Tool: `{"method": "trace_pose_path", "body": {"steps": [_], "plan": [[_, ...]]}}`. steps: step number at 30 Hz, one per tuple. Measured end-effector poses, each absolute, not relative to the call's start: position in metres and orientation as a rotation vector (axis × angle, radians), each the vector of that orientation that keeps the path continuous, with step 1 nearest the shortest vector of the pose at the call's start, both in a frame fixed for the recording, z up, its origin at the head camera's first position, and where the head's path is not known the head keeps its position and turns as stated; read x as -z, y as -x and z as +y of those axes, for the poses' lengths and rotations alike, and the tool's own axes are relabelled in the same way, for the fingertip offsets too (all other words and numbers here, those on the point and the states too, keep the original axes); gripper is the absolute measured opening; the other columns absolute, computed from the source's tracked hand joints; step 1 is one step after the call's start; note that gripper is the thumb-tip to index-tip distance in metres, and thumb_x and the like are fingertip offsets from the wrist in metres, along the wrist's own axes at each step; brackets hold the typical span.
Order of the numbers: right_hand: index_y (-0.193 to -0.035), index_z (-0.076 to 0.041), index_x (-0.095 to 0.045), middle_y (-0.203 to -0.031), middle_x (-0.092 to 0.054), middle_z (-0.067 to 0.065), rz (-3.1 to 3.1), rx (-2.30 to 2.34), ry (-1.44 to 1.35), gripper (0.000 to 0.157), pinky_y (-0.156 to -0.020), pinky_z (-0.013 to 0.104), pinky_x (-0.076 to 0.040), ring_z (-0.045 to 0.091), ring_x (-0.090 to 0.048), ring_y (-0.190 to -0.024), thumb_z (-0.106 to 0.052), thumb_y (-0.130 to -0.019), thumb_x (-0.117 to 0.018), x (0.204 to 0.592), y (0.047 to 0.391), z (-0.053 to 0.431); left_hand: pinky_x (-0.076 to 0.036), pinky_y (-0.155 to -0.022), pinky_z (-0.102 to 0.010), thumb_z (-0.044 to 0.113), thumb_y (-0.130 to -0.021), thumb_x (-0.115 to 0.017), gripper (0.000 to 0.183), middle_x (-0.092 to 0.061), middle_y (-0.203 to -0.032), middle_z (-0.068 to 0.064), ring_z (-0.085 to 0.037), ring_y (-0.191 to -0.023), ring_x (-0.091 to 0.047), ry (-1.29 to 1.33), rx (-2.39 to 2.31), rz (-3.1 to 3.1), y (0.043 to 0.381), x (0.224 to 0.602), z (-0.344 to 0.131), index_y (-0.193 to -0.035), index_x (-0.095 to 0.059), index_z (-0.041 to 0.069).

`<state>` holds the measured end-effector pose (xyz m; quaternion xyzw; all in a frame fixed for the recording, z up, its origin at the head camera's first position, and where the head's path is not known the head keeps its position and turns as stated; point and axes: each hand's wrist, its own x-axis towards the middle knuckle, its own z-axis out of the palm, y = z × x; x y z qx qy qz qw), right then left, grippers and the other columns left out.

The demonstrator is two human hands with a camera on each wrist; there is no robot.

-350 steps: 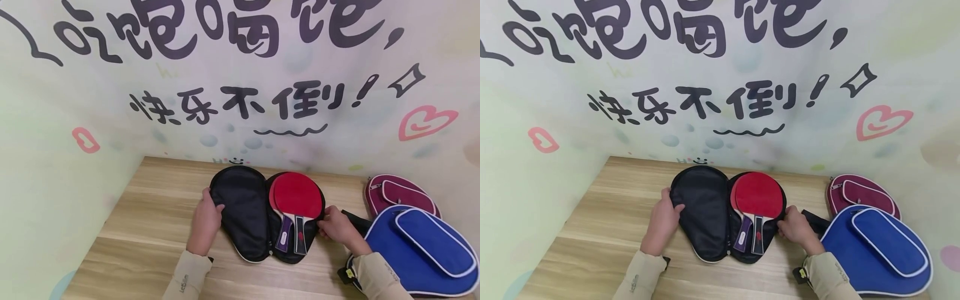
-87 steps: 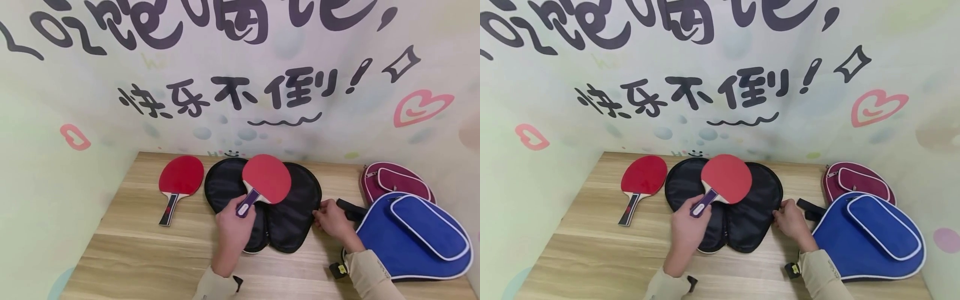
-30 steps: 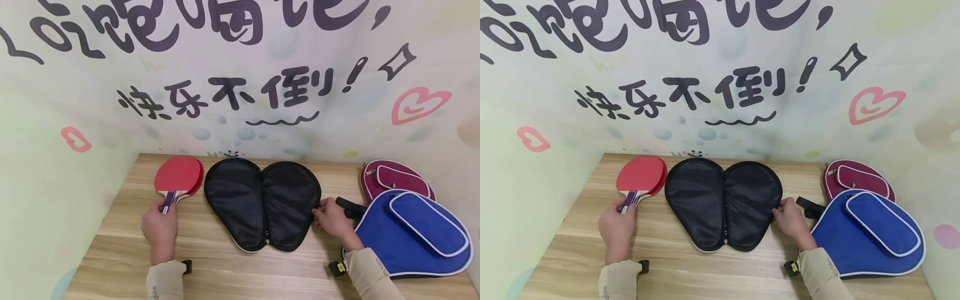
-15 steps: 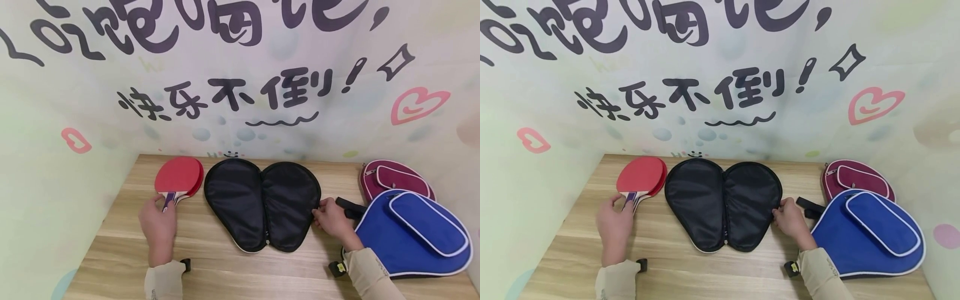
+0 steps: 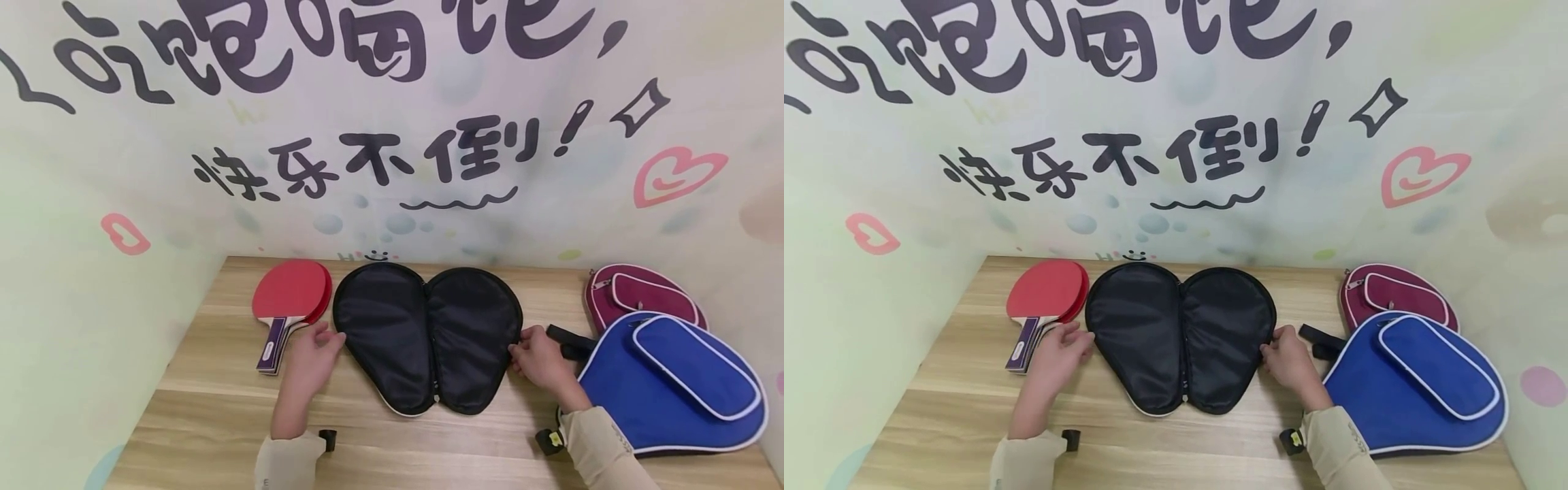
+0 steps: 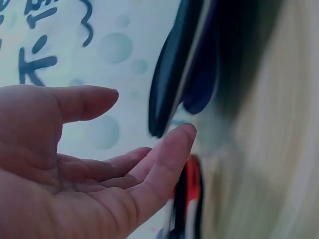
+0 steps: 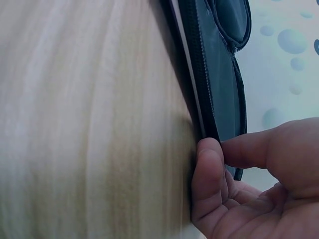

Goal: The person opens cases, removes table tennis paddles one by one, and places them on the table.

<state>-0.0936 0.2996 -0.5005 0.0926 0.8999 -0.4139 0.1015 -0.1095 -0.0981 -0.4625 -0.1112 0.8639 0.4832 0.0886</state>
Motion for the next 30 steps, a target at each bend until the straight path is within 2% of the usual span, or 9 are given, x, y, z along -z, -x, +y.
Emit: {"method": "trace_pose_path", "body": {"steps": [4,7,10,13,17,22,27,30], "plan": [[-0.119,0.012,-0.041,-0.074,-0.069,0.011,2.655,1.222,-0.277,0.029,-0.053,0.028,-0.052,0.012,-0.063,-0.058,-0.003,-0.099,-0.055,0.503,0.093,0.298,-0.058,-0.089,-0.036,0.026,-0.099,-0.062,0.054,-0.066,-0.132,-0.021,-0.026,-0.105,-0.071,0.327,-1.547,2.557,0.109,0.47,-0.09,-0.145,-0.051,0.001],[-0.119,0.012,-0.041,-0.074,-0.069,0.012,2.661,1.219,-0.275,0.028,-0.053,0.028,-0.052,0.012,-0.064,-0.057,-0.003,-0.099,-0.056,0.503,0.093,0.298,-0.056,-0.08,-0.025,0.022,-0.099,-0.064,0.048,-0.069,-0.127,-0.018,-0.025,-0.103,-0.072,0.315,-1.651,2.577,0.107,0.47,-0.085,-0.142,-0.055,0.003],[-0.118,0.012,-0.041,-0.074,-0.069,0.013,2.667,1.221,-0.271,0.029,-0.053,0.029,-0.052,0.013,-0.064,-0.058,-0.003,-0.099,-0.056,0.502,0.093,0.299,-0.054,-0.078,-0.022,0.018,-0.097,-0.067,0.048,-0.069,-0.126,-0.016,-0.026,-0.103,-0.071,0.275,-1.751,2.593,0.106,0.464,-0.077,-0.142,-0.056,0.005],[-0.118,0.012,-0.041,-0.074,-0.069,0.013,2.667,1.222,-0.27,0.028,-0.053,0.028,-0.052,0.013,-0.064,-0.058,-0.003,-0.099,-0.055,0.502,0.093,0.3,-0.057,-0.082,-0.027,0.013,-0.093,-0.071,0.054,-0.066,-0.127,-0.015,-0.026,-0.102,-0.069,0.197,-1.85,2.604,0.104,0.456,-0.06,-0.144,-0.054,0.007],[-0.118,0.012,-0.041,-0.074,-0.069,0.013,2.661,1.23,-0.273,0.028,-0.053,0.028,-0.053,0.013,-0.064,-0.058,-0.003,-0.098,-0.055,0.502,0.093,0.3,-0.059,-0.088,-0.036,0.005,-0.088,-0.076,0.071,-0.06,-0.132,-0.013,-0.024,-0.104,-0.065,0.035,-1.951,2.628,0.096,0.446,-0.027,-0.151,-0.045,0.013],[-0.119,0.013,-0.042,-0.075,-0.068,0.014,2.652,1.239,-0.267,0.028,-0.054,0.028,-0.053,0.014,-0.065,-0.06,-0.003,-0.099,-0.054,0.503,0.093,0.301,-0.057,-0.091,-0.038,0.006,-0.085,-0.078,0.091,-0.051,-0.142,-0.008,-0.021,-0.11,-0.06,-0.15,-1.809,2.712,0.079,0.445,0.011,-0.16,-0.028,0.022],[-0.119,0.011,-0.043,-0.074,-0.069,0.013,2.666,1.234,-0.269,0.026,-0.054,0.027,-0.053,0.014,-0.065,-0.059,-0.003,-0.099,-0.054,0.503,0.092,0.301,-0.05,-0.105,-0.046,0.011,-0.085,-0.075,0.094,-0.048,-0.147,-0.011,-0.025,-0.127,-0.056,-0.342,-1.553,2.74,0.061,0.46,0.038,-0.162,-0.022,0.016],[-0.117,0.011,-0.045,-0.073,-0.067,0.011,2.667,1.242,-0.256,0.024,-0.052,0.028,-0.051,0.014,-0.063,-0.058,-0.003,-0.1,-0.054,0.502,0.092,0.301,-0.048,-0.109,-0.048,0.014,-0.086,-0.073,0.089,-0.05,-0.147,-0.012,-0.028,-0.133,-0.055,-0.445,-1.456,2.739,0.054,0.47,0.05,-0.161,-0.025,0.013]]}}
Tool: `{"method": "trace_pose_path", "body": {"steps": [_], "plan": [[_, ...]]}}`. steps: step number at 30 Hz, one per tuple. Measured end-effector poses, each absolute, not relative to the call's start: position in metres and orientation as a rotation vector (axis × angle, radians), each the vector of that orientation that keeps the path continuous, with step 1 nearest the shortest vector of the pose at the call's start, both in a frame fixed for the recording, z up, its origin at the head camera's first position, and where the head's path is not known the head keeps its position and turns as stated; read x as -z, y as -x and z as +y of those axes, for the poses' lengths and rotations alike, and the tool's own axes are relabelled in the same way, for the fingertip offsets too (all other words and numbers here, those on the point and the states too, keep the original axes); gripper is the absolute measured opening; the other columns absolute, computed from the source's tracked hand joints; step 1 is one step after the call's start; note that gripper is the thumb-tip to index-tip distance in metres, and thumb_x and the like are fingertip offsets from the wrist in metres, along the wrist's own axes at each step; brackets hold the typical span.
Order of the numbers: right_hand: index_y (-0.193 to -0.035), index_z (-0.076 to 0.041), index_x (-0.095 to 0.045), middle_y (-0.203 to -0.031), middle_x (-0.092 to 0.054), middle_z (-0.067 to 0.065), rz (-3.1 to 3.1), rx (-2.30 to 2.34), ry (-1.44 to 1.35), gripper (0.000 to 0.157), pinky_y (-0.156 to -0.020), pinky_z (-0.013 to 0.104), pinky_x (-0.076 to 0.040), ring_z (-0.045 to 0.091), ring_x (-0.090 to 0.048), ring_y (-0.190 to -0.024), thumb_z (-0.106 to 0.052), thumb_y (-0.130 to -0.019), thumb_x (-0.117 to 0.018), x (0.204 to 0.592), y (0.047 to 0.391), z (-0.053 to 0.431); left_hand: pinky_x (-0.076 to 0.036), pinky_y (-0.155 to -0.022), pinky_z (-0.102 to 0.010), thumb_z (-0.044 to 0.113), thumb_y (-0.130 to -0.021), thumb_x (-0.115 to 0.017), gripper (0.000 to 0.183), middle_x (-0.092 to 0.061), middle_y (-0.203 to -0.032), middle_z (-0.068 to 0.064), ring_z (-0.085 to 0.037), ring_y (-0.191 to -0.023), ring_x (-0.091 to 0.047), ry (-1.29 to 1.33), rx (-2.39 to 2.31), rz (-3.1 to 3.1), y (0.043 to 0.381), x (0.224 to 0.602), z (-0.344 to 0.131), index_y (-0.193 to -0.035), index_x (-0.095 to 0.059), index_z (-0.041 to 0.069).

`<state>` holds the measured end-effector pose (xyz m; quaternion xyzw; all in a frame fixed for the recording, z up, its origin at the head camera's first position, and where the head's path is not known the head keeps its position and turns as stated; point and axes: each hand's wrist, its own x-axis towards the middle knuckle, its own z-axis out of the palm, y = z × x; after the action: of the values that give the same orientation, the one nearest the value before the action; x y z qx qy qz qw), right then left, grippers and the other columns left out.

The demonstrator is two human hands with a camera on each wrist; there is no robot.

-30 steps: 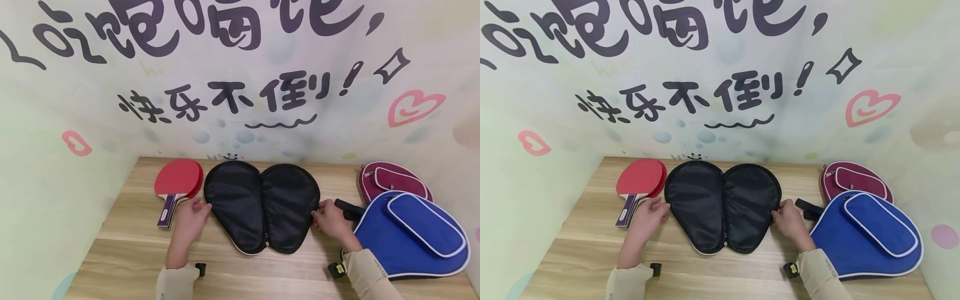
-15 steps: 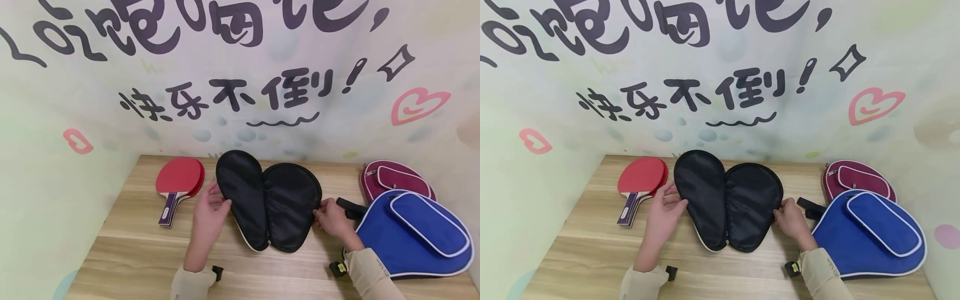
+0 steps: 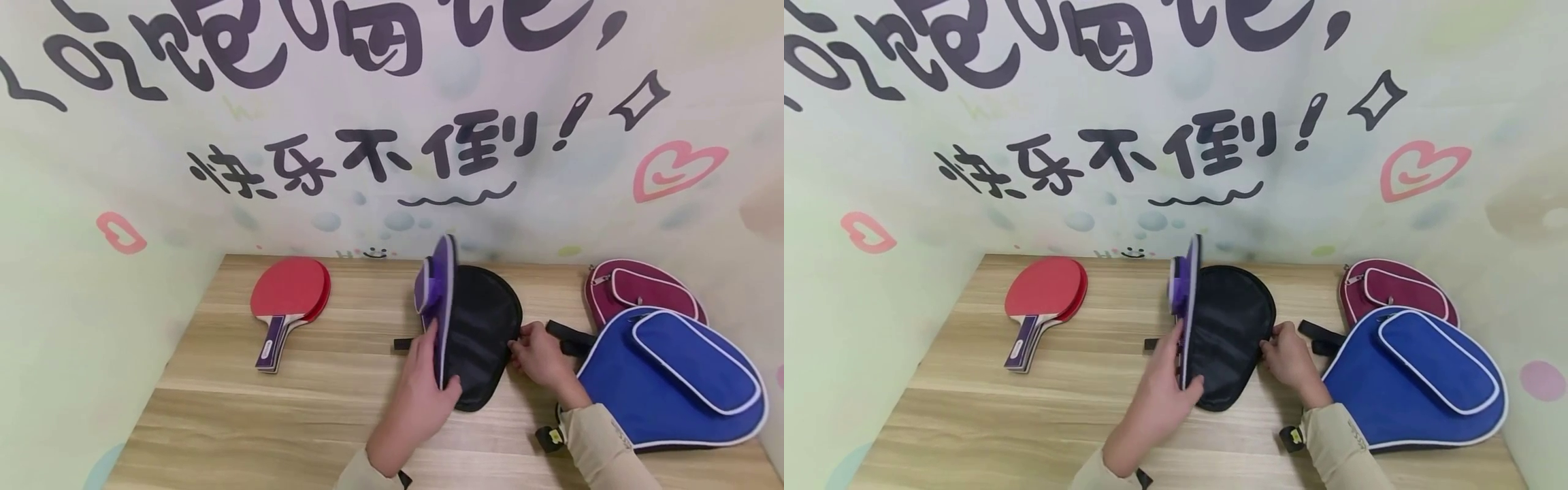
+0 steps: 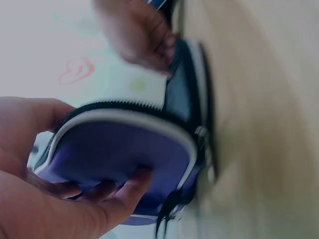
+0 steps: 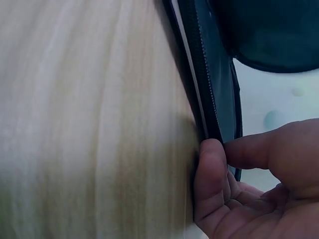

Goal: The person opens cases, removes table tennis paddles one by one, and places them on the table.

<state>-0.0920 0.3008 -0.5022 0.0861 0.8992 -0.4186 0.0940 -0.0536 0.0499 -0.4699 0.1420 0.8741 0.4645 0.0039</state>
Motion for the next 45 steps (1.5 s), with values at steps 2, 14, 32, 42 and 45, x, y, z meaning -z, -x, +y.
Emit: {"method": "trace_pose_path", "body": {"steps": [2,14,32,42,45], "plan": [[-0.116,0.011,-0.046,-0.072,-0.066,0.011,2.666,1.249,-0.25,0.022,-0.052,0.029,-0.05,0.015,-0.062,-0.058,-0.003,-0.101,-0.053,0.502,0.092,0.3,-0.049,-0.109,-0.048,0.017,-0.087,-0.073,0.085,-0.053,-0.148,-0.013,-0.029,-0.134,-0.056,-0.468,-1.418,2.743,0.051,0.475,0.057,-0.16,-0.028,0.011],[-0.116,0.011,-0.045,-0.077,-0.066,0.013,2.703,1.185,-0.25,0.022,-0.056,0.027,-0.049,0.015,-0.062,-0.064,-0.005,-0.1,-0.048,0.508,0.086,0.304,-0.061,-0.081,-0.04,0.027,-0.094,-0.067,0.041,-0.074,-0.11,-0.017,-0.029,-0.096,-0.075,-0.587,-1.005,2.951,0.045,0.492,0.093,-0.128,-0.061,0.006],[-0.123,0.011,-0.052,-0.074,-0.068,0.008,2.59,1.254,-0.195,0.028,-0.056,0.028,-0.054,0.015,-0.064,-0.065,-0.001,-0.098,-0.049,0.504,0.071,0.315,-0.057,-0.101,-0.037,0.047,-0.092,-0.071,0.059,-0.068,-0.135,-0.013,-0.036,-0.125,-0.065,-0.926,-0.304,3.054,0.034,0.498,0.107,-0.133,-0.064,0.007],[-0.142,0.015,-0.043,-0.085,-0.072,0.012,2.681,1.197,-0.311,0.052,-0.06,0.025,-0.054,0.007,-0.063,-0.066,-0.017,-0.103,-0.054,0.453,0.046,0.348,-0.05,-0.107,-0.031,0.046,-0.101,-0.058,0.047,-0.062,-0.136,-0.001,-0.018,-0.125,-0.061,-0.973,-0.721,2.987,0.047,0.468,0.114,-0.135,-0.059,0.013],[-0.142,0.011,-0.046,-0.094,-0.073,0.02,2.822,1.045,-0.343,0.056,-0.059,0.025,-0.05,0.006,-0.063,-0.068,-0.031,-0.106,-0.051,0.431,0.041,0.372,-0.048,-0.109,-0.028,0.049,-0.102,-0.055,0.051,-0.058,-0.138,0.002,-0.015,-0.127,-0.057,-0.998,-0.905,2.907,0.051,0.457,0.12,-0.141,-0.053,0.016]]}}
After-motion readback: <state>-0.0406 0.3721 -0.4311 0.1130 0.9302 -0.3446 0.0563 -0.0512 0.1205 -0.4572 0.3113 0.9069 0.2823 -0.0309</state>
